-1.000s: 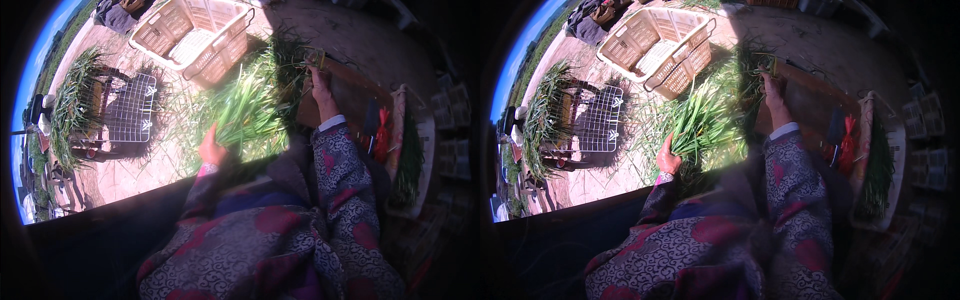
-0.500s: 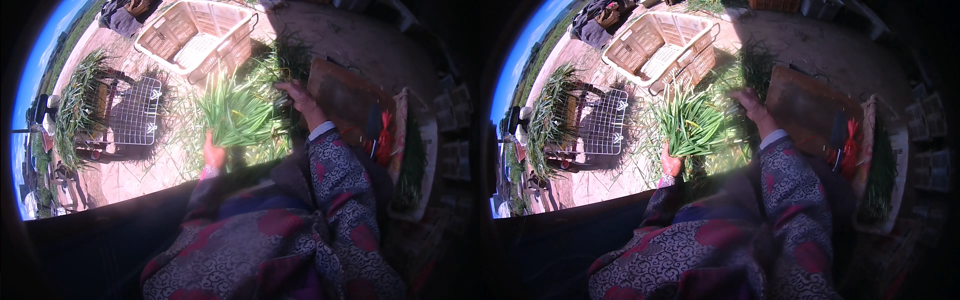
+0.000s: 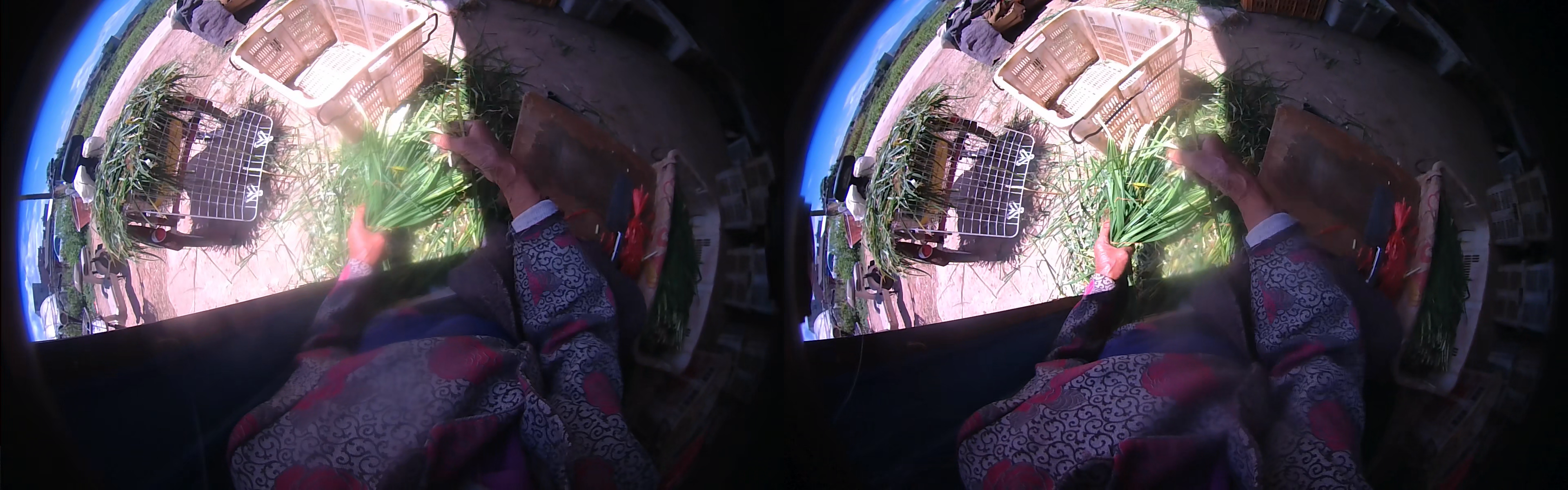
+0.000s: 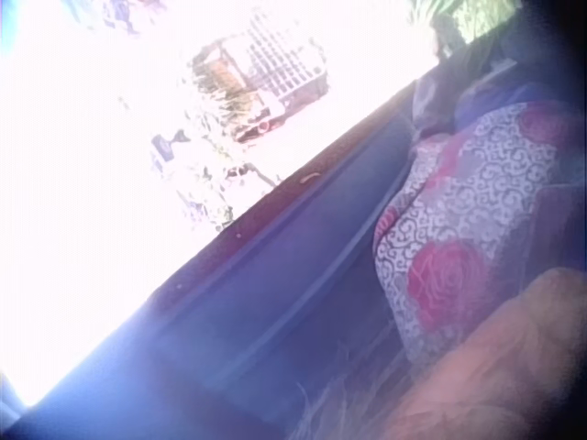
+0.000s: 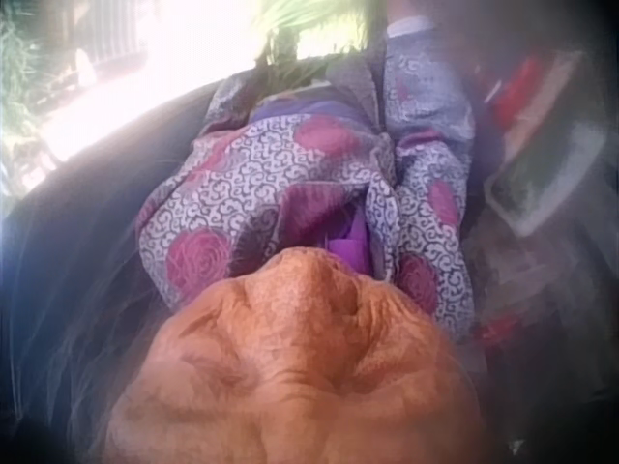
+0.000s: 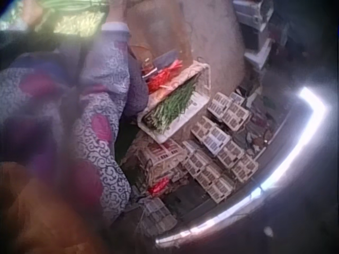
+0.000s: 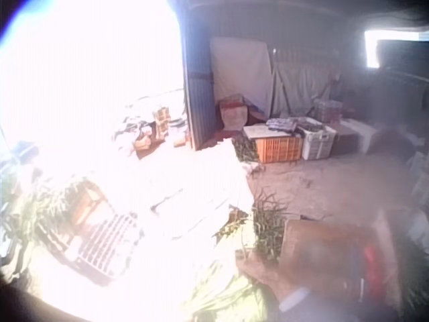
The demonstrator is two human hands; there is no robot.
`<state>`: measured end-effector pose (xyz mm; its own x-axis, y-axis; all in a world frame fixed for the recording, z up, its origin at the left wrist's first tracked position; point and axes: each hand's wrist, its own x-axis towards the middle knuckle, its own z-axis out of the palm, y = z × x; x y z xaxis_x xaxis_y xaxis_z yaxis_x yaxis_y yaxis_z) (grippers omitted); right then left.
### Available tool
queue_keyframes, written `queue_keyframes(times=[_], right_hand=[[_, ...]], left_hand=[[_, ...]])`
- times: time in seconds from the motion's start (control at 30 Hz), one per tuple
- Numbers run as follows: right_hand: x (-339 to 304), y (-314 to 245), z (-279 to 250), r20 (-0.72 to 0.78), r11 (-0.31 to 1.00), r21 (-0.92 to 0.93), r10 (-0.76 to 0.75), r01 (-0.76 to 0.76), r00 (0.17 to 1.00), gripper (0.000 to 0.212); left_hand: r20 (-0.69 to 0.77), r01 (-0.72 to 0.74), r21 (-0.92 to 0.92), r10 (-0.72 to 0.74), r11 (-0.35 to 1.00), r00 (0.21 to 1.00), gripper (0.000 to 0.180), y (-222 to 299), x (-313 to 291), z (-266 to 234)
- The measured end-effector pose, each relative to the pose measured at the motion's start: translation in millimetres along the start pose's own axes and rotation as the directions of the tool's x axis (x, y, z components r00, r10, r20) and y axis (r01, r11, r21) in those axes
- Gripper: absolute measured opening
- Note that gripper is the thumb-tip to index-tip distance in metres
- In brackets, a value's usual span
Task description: The person picks up bunches of green onions from a crate, removes dead or yellowed leaves by hand, and places the cleaned bundles into another container.
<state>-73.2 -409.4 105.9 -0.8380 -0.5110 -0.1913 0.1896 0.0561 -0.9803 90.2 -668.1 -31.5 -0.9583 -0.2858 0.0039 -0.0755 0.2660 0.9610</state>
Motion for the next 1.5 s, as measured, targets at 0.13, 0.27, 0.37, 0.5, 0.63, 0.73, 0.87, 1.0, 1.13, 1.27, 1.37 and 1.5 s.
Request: queue_keyframes(times=[0.13, 0.27, 0.37, 0.5, 0.63, 0.73, 0.87, 1.0, 1.13, 1.27, 1.37, 1.5], right_hand=[[15.3, 65.5, 62.0, -0.039, 0.756, -0.641, -0.204, 0.133, 0.978, 0.035], [-3.9, 46.3, 78.8, 0.070, 0.961, -0.255, -0.087, 0.102, 0.994, 0.026], [-34.3, -12.4, 91.6, 0.211, 0.982, 0.183, 0.007, -0.046, 0.978, 0.032], [-57.1, -92.4, 79.8, 0.107, 0.775, 0.632, -0.083, -0.004, 0.991, 0.030], [-63.2, -124.0, -7.0, 0.097, 0.465, 0.846, -0.613, 0.259, 0.784, 0.025], [-63.1, -85.7, -43.6, -0.178, 0.610, 0.689, -0.382, 0.392, 0.907, 0.028], [-18.9, -31.0, -14.9, -0.292, 0.977, -0.013, -0.209, 0.215, 0.933, 0.042], [23.1, 26.6, 15.0, -0.297, 0.592, -0.798, -0.219, -0.115, 0.929, 0.044], [25.4, 51.6, 30.2, -0.281, 0.717, -0.689, -0.136, -0.102, 0.950, 0.044], [8.8, 41.2, 5.9, -0.119, 0.967, -0.223, 0.100, -0.125, 0.988, 0.032], [-3.2, 28.9, -1.6, -0.092, 0.997, -0.036, 0.069, -0.073, 0.993, 0.023], [-31.0, -31.8, -17.4, -0.009, 0.800, 0.599, 0.021, -0.011, 1.000, 0.016]], left_hand=[[-0.032, -0.132, 0.021, 0.133, 0.991, 0.991, 0.061, 39.0, -6.8, 10.6], [-0.025, 0.046, 0.150, -0.043, 0.988, 0.999, 0.065, 50.4, -8.5, 2.8], [0.159, 0.339, -0.784, -0.358, 0.520, 0.920, 0.049, 31.6, 2.0, 4.3], [0.221, 0.388, -0.839, -0.412, 0.381, 0.884, 0.044, 17.5, 10.9, 1.2], [0.070, 0.280, -0.440, -0.279, 0.853, 0.958, 0.055, -45.3, 8.0, -21.2], [0.135, 0.269, -0.383, -0.235, 0.884, 0.963, 0.057, -12.3, 3.0, -9.6], [0.137, 0.280, -0.203, -0.256, 0.938, 0.957, 0.054, -7.2, 2.3, -15.5], [0.126, 0.075, -0.165, -0.055, 0.983, 0.991, 0.057, 18.9, -0.8, -2.7], [0.129, 0.079, -0.284, -0.043, 0.956, 0.991, 0.058, 25.6, -6.1, 3.8], [0.132, 0.206, -0.269, -0.176, 0.941, 0.975, 0.057, 23.8, -4.5, -1.2], [0.119, 0.234, -0.341, -0.205, 0.911, 0.972, 0.058, 17.6, -1.9, -0.8], [0.087, 0.191, -0.351, -0.171, 0.917, 0.981, 0.061, 20.0, -2.2, -5.9]])
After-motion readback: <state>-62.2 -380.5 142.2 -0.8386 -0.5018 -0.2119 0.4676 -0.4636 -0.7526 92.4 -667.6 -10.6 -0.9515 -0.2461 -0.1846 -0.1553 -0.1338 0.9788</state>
